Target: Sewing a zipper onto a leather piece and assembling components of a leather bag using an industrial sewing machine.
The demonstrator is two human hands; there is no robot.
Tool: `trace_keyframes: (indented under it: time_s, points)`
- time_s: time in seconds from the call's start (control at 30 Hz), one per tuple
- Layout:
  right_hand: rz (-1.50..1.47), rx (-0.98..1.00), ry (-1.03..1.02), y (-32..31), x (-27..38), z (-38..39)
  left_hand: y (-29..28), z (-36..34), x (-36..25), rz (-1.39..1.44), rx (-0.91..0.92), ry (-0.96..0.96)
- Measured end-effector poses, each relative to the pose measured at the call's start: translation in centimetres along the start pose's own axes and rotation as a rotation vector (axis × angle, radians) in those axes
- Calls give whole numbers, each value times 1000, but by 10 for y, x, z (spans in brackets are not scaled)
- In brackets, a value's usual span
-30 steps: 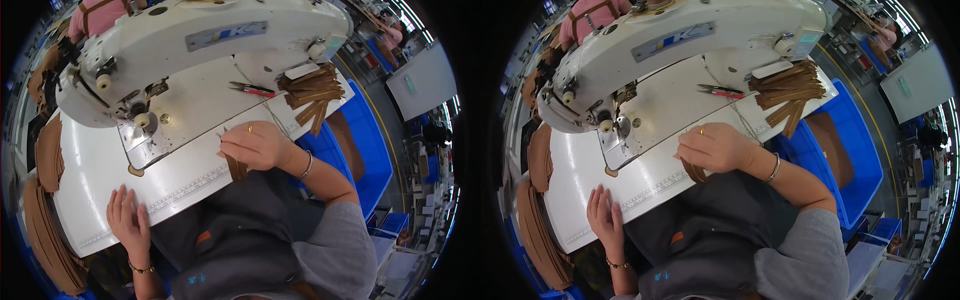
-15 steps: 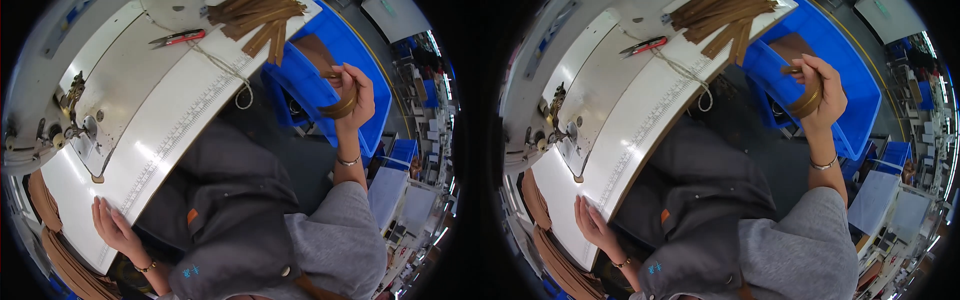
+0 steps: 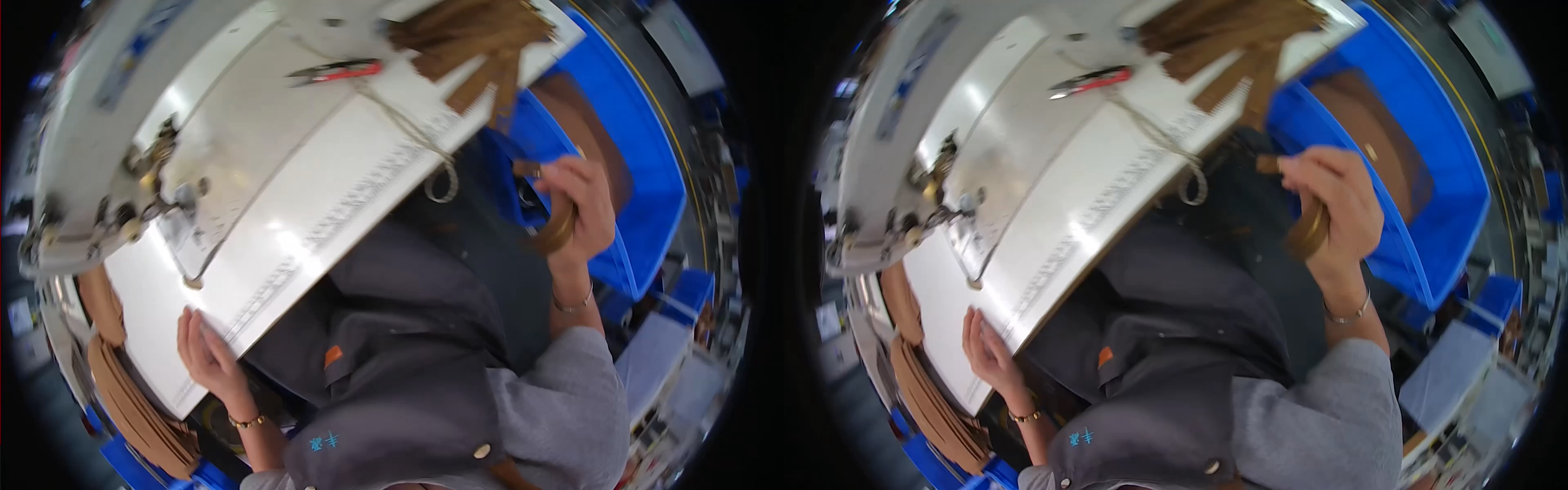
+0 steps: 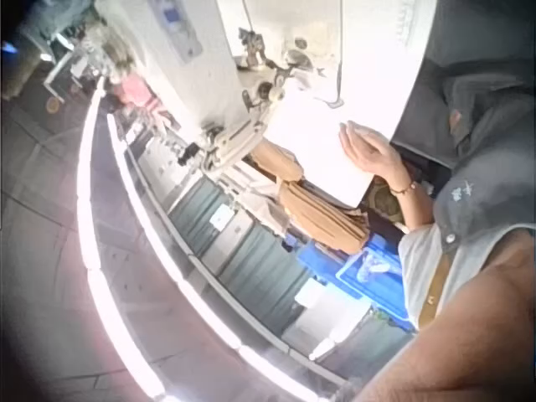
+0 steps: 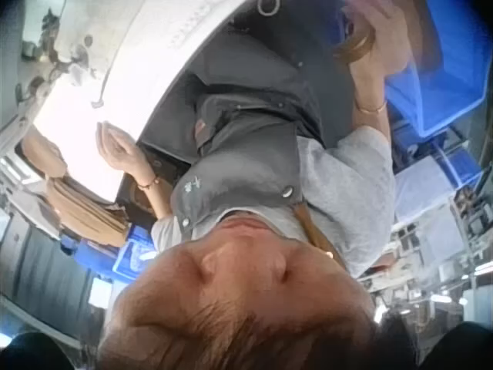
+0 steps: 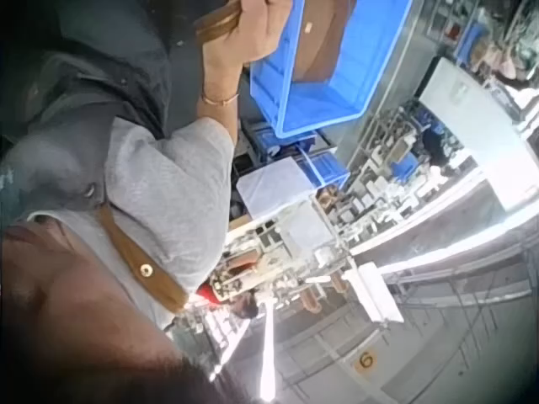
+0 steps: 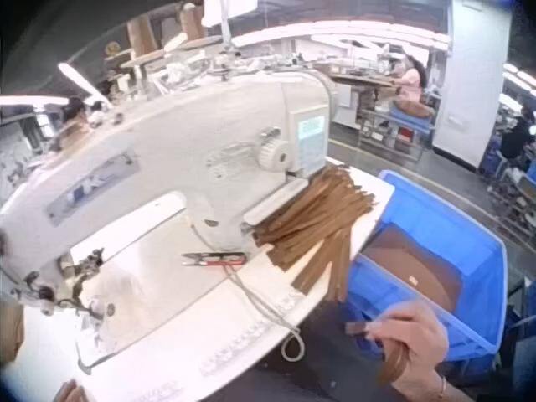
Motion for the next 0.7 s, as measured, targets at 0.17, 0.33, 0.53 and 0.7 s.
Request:
trace_keyframes:
  time_s: [0.17, 0.33, 0.53, 0.7]
  points:
    - [-272, 398, -420, 84, 74, -7, -9, -21, 0, 113, 121, -38]
    - [-362, 555, -743, 151, 126, -4, -6, -68, 11, 12, 147, 84]
    - [-327, 680, -982, 188, 166, -7, 27, -125, 38, -72, 135, 193]
    - [-336, 761, -1153, 220, 182, -12, 32, -115, 32, -224, 141, 320]
Point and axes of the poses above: each hand's wrist, its own z-axis away from the middle knuckle, its own y-axis out of the palm, x = y × z, the point moved 2 cm from there along -z, towards the middle knuckle, and after that the axes turned 14 degrees about y, right-handed, at the moved point
